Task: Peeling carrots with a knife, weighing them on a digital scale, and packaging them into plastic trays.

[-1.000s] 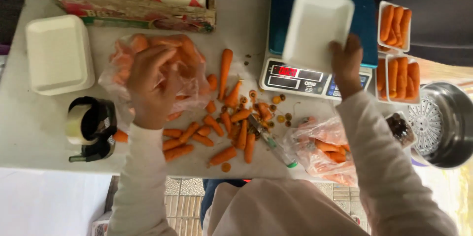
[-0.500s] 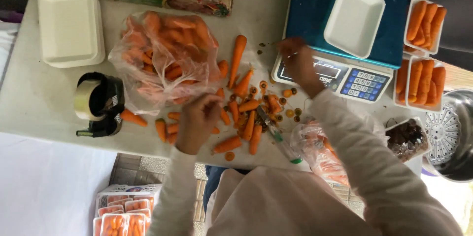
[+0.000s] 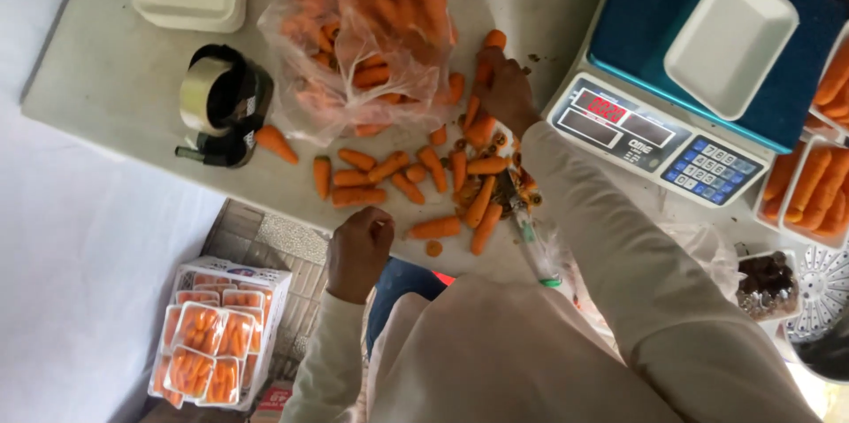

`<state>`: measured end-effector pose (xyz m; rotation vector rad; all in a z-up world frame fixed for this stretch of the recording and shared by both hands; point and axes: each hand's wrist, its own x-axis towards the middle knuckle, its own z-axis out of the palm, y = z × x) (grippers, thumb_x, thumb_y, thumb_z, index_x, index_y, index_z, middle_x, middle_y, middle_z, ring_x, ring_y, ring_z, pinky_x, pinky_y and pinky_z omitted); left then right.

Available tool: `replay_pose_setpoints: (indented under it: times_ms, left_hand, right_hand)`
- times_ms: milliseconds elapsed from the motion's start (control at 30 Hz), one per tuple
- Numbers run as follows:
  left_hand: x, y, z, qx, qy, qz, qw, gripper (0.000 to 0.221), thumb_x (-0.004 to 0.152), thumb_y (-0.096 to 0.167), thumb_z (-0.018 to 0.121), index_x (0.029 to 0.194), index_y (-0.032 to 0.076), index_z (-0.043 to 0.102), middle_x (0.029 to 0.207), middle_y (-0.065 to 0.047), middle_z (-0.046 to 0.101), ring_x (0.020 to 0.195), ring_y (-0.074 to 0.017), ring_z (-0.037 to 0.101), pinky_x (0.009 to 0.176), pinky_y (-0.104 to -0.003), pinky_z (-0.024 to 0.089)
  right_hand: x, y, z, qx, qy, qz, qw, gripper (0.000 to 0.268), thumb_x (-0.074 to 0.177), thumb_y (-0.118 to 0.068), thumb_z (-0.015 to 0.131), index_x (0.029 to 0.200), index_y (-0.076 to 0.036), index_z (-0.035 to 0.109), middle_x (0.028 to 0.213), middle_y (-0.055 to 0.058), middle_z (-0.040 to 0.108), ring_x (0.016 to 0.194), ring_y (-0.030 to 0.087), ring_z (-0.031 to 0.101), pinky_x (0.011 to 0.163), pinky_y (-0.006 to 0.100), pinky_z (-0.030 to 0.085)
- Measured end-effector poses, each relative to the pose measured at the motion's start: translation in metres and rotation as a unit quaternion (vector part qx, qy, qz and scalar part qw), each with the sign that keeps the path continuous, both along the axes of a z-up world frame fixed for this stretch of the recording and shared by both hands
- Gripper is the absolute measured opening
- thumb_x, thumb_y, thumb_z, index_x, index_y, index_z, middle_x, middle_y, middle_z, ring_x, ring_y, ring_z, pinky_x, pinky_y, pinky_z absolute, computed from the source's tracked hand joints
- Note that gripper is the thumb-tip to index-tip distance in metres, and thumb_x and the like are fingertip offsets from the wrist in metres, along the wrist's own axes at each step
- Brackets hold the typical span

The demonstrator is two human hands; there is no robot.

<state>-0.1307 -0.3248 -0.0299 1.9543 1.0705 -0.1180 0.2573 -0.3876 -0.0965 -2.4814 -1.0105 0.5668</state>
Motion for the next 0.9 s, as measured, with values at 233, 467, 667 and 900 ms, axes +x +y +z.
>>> replay_pose_setpoints:
  times_ms: [233,467,667,900]
  left_hand:
    - [0.037,0.0,-0.016,0.331,-0.179,-0.004,0.927,0.04,0.092,0.012,0.062,0.127,-0.005,0.057,0.124,-0.024,0.058,0.118,-0.0428,0.052,0.115,-0.059,0.035]
    - [0.032,0.044,-0.002,0.259,-0.051,-0.022,0.964,0.069,0.072,0.009,0.07,0.137,0.022,0.055,0.147,-0.015,0.04,0.134,-0.0437,0.033,0.095,-0.061,0.037]
    - [0.03,0.059,0.011,0.125,0.054,-0.091,0.987,0.099,0.074,0.033,0.09,0.157,0.036,0.035,0.164,-0.019,0.008,0.149,-0.0494,0.009,0.116,-0.073,0.02]
    - [0.04,0.052,-0.055,0.295,-0.077,-0.092,0.948,0.082,0.067,0.064,0.083,0.139,0.035,0.058,0.148,-0.009,0.036,0.123,-0.0369,0.036,0.098,-0.054,0.035]
  right_hand:
    - [-0.002,0.01,0.02,0.258,0.282,-0.346,0.857,0.044,0.083,0.0,0.061,0.11,-0.028,0.038,0.06,0.012,0.055,0.037,0.021,0.056,0.032,0.03,0.042]
    - [-0.014,-0.032,0.077,0.427,0.513,-0.33,0.667,0.035,0.069,-0.01,0.062,0.103,-0.016,0.062,0.082,0.001,0.057,0.076,0.021,0.062,0.072,0.034,0.055]
    - [-0.014,-0.064,0.056,0.341,0.505,-0.292,0.737,0.019,0.092,-0.023,0.059,0.11,-0.021,0.052,0.082,-0.003,0.056,0.065,0.014,0.055,0.055,0.025,0.047]
    - [-0.056,-0.076,0.111,0.341,0.599,-0.237,0.684,0.057,0.105,-0.06,0.029,0.112,-0.014,0.061,0.065,-0.003,0.035,0.044,0.004,0.03,0.04,0.014,0.026]
